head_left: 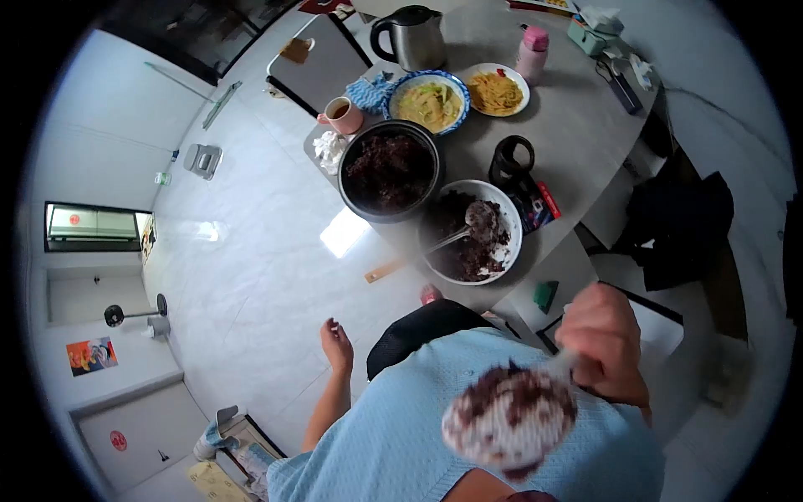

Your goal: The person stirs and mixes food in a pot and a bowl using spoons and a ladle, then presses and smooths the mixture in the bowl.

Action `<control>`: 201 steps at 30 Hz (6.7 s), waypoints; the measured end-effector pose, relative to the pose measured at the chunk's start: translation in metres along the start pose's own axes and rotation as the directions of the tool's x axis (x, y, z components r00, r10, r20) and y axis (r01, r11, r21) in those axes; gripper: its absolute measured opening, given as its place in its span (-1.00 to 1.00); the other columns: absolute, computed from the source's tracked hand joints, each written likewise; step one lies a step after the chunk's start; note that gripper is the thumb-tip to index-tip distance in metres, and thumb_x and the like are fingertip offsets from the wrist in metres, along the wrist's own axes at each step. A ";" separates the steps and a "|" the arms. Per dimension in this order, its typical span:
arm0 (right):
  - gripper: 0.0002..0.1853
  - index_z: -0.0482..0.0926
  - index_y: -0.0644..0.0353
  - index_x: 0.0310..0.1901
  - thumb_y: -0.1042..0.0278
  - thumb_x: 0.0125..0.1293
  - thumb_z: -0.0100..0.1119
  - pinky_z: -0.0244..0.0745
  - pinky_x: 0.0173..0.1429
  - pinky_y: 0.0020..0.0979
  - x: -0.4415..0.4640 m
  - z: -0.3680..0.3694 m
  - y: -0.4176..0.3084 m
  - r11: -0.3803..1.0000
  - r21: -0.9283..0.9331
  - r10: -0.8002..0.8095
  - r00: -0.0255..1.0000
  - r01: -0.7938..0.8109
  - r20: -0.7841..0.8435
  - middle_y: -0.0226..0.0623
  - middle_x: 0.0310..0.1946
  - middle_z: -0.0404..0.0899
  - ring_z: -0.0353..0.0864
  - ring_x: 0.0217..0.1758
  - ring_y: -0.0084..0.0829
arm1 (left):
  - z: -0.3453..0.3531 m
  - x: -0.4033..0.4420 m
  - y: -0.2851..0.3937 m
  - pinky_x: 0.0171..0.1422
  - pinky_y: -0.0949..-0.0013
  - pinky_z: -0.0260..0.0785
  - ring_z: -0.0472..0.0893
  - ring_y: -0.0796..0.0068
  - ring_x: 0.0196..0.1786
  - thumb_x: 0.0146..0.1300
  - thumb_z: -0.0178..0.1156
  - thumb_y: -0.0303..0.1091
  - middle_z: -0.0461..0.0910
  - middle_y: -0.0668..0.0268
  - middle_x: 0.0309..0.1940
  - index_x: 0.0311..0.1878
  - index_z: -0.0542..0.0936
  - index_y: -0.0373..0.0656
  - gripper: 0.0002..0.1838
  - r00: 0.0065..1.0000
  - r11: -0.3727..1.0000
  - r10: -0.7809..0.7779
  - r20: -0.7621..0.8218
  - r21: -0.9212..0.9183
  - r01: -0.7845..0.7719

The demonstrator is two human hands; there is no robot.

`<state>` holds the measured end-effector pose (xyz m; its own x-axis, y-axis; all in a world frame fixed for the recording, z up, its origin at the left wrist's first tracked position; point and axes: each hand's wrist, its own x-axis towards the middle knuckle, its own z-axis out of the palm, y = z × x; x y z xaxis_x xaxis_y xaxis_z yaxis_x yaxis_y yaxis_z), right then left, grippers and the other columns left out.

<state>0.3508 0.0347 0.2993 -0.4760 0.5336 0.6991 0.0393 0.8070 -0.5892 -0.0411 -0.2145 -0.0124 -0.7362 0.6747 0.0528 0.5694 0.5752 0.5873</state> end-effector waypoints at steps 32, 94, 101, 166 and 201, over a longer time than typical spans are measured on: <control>-0.85 0.53 0.28 -0.19 0.45 0.28 0.02 0.33 -0.48 -0.53 -0.179 0.071 0.130 0.316 0.098 0.944 0.323 -0.944 0.064 -0.40 -0.57 0.49 0.42 -0.56 -0.62 | 0.025 0.038 0.057 0.15 0.22 0.33 0.47 0.12 0.08 0.18 0.21 -0.33 0.46 0.03 0.03 0.15 0.35 -0.29 -0.51 0.968 0.978 0.187 0.170 0.062 -0.200; -0.82 0.53 0.23 -0.16 0.36 0.30 0.01 0.38 -0.38 -0.42 -0.146 0.101 0.114 0.263 -0.013 0.917 0.254 -0.965 -0.306 -0.34 -0.58 0.50 0.49 -0.51 -0.51 | 0.042 0.115 0.182 -0.56 0.45 0.35 0.56 0.52 -0.50 0.32 -0.08 0.20 0.61 0.25 -0.43 -0.21 0.55 -0.21 -0.42 0.082 0.985 0.167 0.983 -0.163 -0.053; -0.83 0.56 0.15 -0.22 0.32 0.24 0.02 0.48 -0.22 -0.14 -0.106 0.111 0.140 0.236 -0.644 0.835 0.490 -0.728 -0.248 -0.08 -0.37 0.60 0.61 -0.28 -0.08 | 0.046 0.119 0.172 -0.25 0.39 0.46 0.59 0.48 -0.37 0.35 -0.01 0.04 0.59 0.24 -0.40 -0.09 0.55 -0.28 -0.51 0.127 0.957 0.290 0.948 -0.290 -0.024; -0.87 0.52 0.26 -0.35 0.42 0.09 0.02 0.54 -0.38 -0.14 -0.099 0.207 0.179 0.410 -0.862 0.822 0.531 -0.299 0.206 -0.08 -0.47 0.61 0.64 -0.42 -0.11 | 0.130 0.130 0.164 0.19 0.28 0.20 0.40 0.46 0.17 0.25 0.07 -0.23 0.48 0.38 0.07 0.24 0.37 -0.08 -0.52 0.213 0.806 0.221 0.952 -0.301 0.510; -0.55 0.43 0.36 0.09 0.47 0.10 0.00 0.54 -0.36 -0.19 -0.154 0.215 0.132 0.274 -0.895 0.907 0.403 -0.352 0.119 -0.13 -0.41 0.60 0.65 -0.37 -0.22 | -0.009 0.135 0.133 -0.46 0.53 0.24 0.36 0.68 -0.55 0.31 0.08 -0.28 0.40 0.42 -0.61 0.00 0.50 -0.31 -0.68 0.381 0.948 0.298 0.875 -0.318 -0.011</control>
<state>0.2405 0.0043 0.0264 -0.2610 0.9173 -0.3009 0.9646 0.2598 -0.0447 -0.0680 -0.0508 0.0805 0.2092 0.8331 -0.5119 0.4313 0.3912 0.8130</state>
